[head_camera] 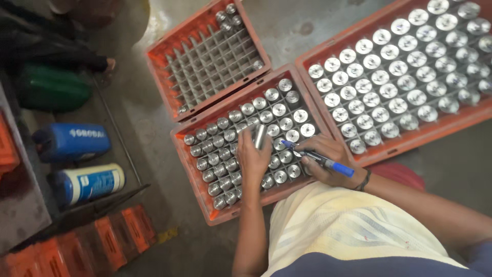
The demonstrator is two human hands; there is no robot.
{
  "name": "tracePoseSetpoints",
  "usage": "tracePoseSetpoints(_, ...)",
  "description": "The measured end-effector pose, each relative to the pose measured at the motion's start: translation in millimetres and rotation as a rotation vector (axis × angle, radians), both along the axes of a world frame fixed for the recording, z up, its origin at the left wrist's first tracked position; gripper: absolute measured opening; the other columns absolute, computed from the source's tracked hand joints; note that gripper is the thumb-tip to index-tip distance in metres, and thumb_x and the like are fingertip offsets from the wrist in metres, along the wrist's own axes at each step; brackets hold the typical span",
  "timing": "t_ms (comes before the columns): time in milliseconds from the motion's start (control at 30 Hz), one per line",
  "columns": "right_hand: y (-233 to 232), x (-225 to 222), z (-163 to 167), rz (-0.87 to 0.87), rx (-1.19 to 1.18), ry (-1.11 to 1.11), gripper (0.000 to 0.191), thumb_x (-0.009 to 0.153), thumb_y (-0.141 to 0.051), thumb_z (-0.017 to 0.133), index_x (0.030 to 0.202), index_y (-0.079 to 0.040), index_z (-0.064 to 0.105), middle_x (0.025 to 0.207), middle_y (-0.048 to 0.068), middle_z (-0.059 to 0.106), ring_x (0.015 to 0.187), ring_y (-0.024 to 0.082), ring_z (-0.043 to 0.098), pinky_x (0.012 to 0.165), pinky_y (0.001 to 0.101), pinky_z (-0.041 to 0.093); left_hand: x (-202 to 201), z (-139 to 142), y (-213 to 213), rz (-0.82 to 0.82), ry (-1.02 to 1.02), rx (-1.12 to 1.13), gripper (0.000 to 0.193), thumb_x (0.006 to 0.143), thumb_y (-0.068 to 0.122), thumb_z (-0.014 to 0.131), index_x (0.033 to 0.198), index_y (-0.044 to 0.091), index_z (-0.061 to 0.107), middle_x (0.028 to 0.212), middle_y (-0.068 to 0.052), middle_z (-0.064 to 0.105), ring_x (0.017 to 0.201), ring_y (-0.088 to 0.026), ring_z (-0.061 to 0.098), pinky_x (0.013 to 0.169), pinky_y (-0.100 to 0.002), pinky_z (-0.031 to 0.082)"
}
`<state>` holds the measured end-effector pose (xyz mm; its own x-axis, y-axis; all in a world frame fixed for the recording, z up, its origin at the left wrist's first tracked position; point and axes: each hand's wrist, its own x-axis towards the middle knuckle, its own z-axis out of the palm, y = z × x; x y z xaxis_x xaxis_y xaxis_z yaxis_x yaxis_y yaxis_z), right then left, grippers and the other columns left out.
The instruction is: The person picks small cylindrical metal parts from an orange crate, marks each with a blue marker, and places them back into the crate. The person continues this process across multiple crates, systematically marking each part.
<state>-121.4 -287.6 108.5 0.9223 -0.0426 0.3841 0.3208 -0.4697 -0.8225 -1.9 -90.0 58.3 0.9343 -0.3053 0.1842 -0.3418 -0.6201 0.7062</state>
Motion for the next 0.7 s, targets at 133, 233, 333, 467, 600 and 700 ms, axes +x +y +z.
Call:
tracePoseSetpoints(133, -4.1, 10.6, -7.2, 0.029, 0.024, 0.018, 0.024, 0.088, -0.005, 0.071, 0.112, -0.002, 0.067, 0.093, 0.012, 0.070, 0.086, 0.028, 0.069, 0.077, 0.0386, 0.053, -3.7, 10.8, 13.1, -0.008, 0.110, 0.046, 0.049, 0.066, 0.014, 0.082, 0.112, 0.003, 0.069, 0.110, -0.019, 0.064, 0.099, -0.040, 0.066, 0.086, -0.045, 0.054)
tracePoseSetpoints(233, -2.9, 10.7, -12.7, 0.027, 0.024, 0.016, 0.023, 0.088, -0.006, 0.069, 0.111, -0.002, 0.067, 0.095, 0.013, 0.071, 0.087, 0.028, 0.070, 0.077, 0.0383, 0.054, -7.6, 8.2, 19.5, 0.038, 0.076, 0.053, 0.045, 0.071, 0.017, 0.084, 0.112, 0.004, 0.070, 0.111, -0.016, 0.066, 0.099, -0.037, 0.068, 0.087, -0.044, 0.055)
tracePoseSetpoints(333, -0.1, 5.2, -16.4, 0.031, 0.028, 0.076, 0.021, 0.089, -0.008, 0.069, 0.110, -0.003, 0.068, 0.094, 0.013, 0.072, 0.086, 0.028, 0.071, 0.076, 0.0381, 0.054, -8.5, 5.4, 25.0, 0.147, 0.081, 0.108, 0.034, 0.080, 0.021, 0.082, 0.110, 0.008, 0.073, 0.111, -0.012, 0.069, 0.099, -0.033, 0.071, 0.086, -0.044, 0.056)
tracePoseSetpoints(467, 3.8, 0.1, -21.1, -0.002, 0.054, 0.074, 0.023, 0.090, -0.008, 0.068, 0.112, -0.002, 0.068, 0.097, 0.013, 0.073, 0.088, 0.027, 0.072, 0.080, 0.0375, 0.055, 0.7, 3.8, 25.2, 0.257, 0.214, 0.376, 0.047, 0.067, 0.029, 0.090, 0.105, 0.006, 0.074, 0.108, -0.015, 0.066, 0.091, -0.038, 0.068, 0.077, -0.051, 0.053)
tracePoseSetpoints(600, 11.1, 0.2, -22.9, -0.005, 0.087, 0.083, 0.022, 0.091, -0.008, 0.068, 0.113, -0.002, 0.068, 0.098, 0.014, 0.072, 0.089, 0.027, 0.072, 0.080, 0.0364, 0.056, 23.1, 7.7, 30.5, 0.207, 0.183, 0.495, 0.058, 0.051, 0.037, 0.097, 0.095, 0.005, 0.078, 0.102, -0.012, 0.070, 0.087, -0.036, 0.069, 0.074, -0.050, 0.053)
tracePoseSetpoints(700, 15.5, 2.9, -18.9, -0.020, 0.088, 0.045, 0.021, 0.091, -0.008, 0.068, 0.112, -0.002, 0.068, 0.099, 0.014, 0.072, 0.090, 0.027, 0.072, 0.080, 0.0363, 0.056, 36.4, 19.5, 60.7, 0.054, 0.167, 0.330, 0.038, 0.064, 0.039, 0.092, 0.090, 0.013, 0.083, 0.088, -0.006, 0.073, 0.081, -0.023, 0.072, 0.075, -0.039, 0.058)
